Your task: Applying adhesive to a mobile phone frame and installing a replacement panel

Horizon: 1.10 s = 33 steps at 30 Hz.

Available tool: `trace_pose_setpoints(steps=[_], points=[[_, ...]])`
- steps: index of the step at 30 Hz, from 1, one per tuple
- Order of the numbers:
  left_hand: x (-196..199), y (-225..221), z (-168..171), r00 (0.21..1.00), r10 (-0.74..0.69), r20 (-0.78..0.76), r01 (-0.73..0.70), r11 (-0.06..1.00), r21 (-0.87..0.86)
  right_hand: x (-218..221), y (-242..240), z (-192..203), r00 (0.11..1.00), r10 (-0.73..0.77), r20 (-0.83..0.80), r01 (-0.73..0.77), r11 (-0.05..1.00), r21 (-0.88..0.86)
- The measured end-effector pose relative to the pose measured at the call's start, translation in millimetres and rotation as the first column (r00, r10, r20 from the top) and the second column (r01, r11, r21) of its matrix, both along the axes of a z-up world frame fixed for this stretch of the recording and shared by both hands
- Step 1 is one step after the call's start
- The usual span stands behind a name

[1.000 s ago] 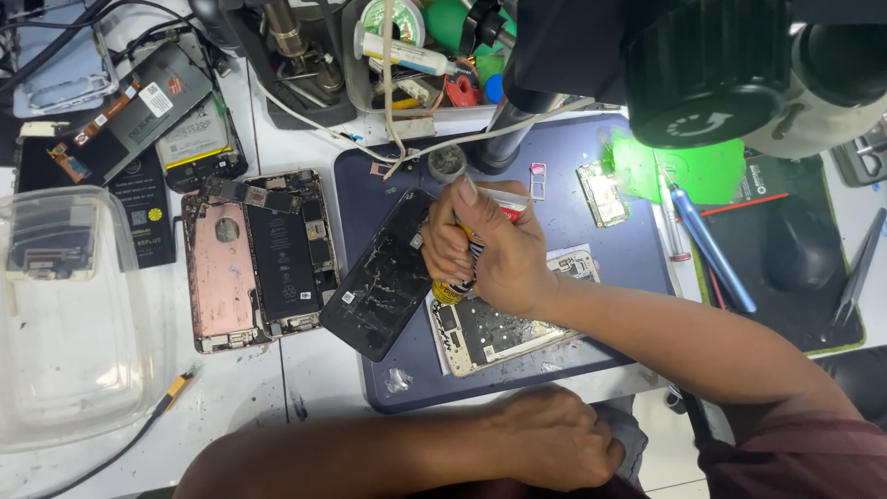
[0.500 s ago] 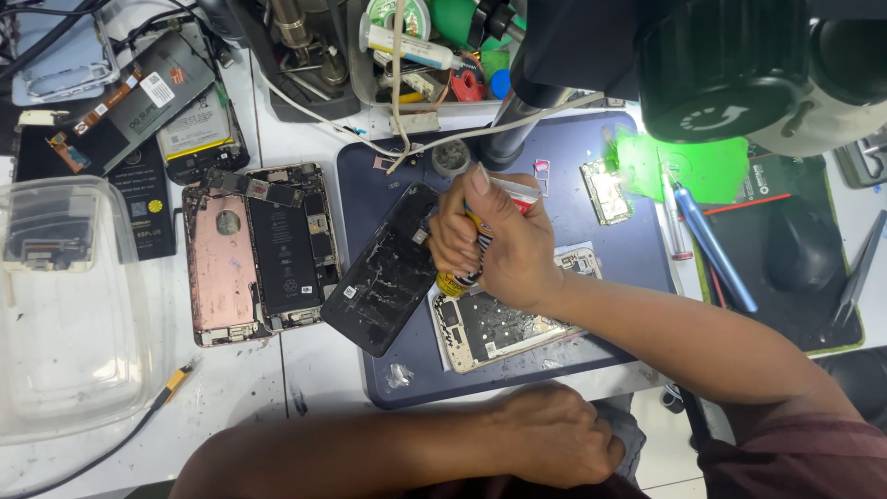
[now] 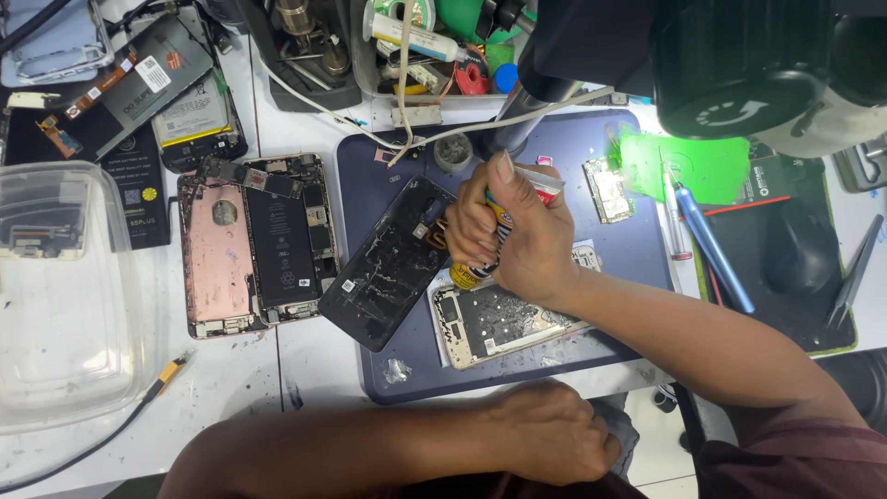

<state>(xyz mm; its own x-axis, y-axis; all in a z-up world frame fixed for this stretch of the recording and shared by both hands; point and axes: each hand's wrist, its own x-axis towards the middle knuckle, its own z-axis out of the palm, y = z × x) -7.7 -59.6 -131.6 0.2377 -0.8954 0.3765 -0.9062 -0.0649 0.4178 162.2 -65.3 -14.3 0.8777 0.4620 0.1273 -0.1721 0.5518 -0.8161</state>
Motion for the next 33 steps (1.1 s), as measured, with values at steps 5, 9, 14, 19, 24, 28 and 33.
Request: trace_pose_setpoints(steps=[5, 9, 14, 19, 24, 28, 33], points=[[-4.2, -4.2, -10.0, 0.999, 0.028, -0.015, -0.029, 0.998, -0.062, 1.2, -3.2, 0.1, 0.999, -0.051, 0.013, 0.051, 0.999, 0.017], [0.0, 0.4, -0.6, 0.999, 0.003, -0.034, -0.003, 1.000, -0.013, 2.1, -7.6, 1.0, 0.999, -0.044, 0.028, 0.045, 0.999, -0.013], [-15.6, -15.5, -30.2, 1.000, 0.001, -0.025, -0.002, 0.999, -0.050, 6.2, -14.4, -2.8, 0.999, -0.004, -0.037, 0.003, 1.000, -0.029], [-6.2, -4.4, -10.4, 0.999, 0.018, -0.028, -0.019, 0.998, -0.058, 6.1, -18.8, -2.6, 0.999, -0.035, -0.019, 0.034, 0.999, -0.027], [-10.9, -11.5, -21.2, 0.998, -0.024, -0.065, 0.022, 0.999, -0.027, 3.1, -20.7, 4.9, 0.997, -0.076, -0.003, 0.076, 0.996, -0.046], [-3.4, -4.9, -7.5, 1.000, 0.002, -0.028, -0.001, 1.000, 0.002, 4.7, -25.2, 3.8, 0.996, -0.092, -0.007, 0.091, 0.994, -0.060], [3.2, 2.7, 4.5, 0.999, -0.004, -0.038, 0.003, 1.000, -0.028, 4.8, -31.2, 7.3, 0.994, -0.108, -0.011, 0.107, 0.990, -0.097]])
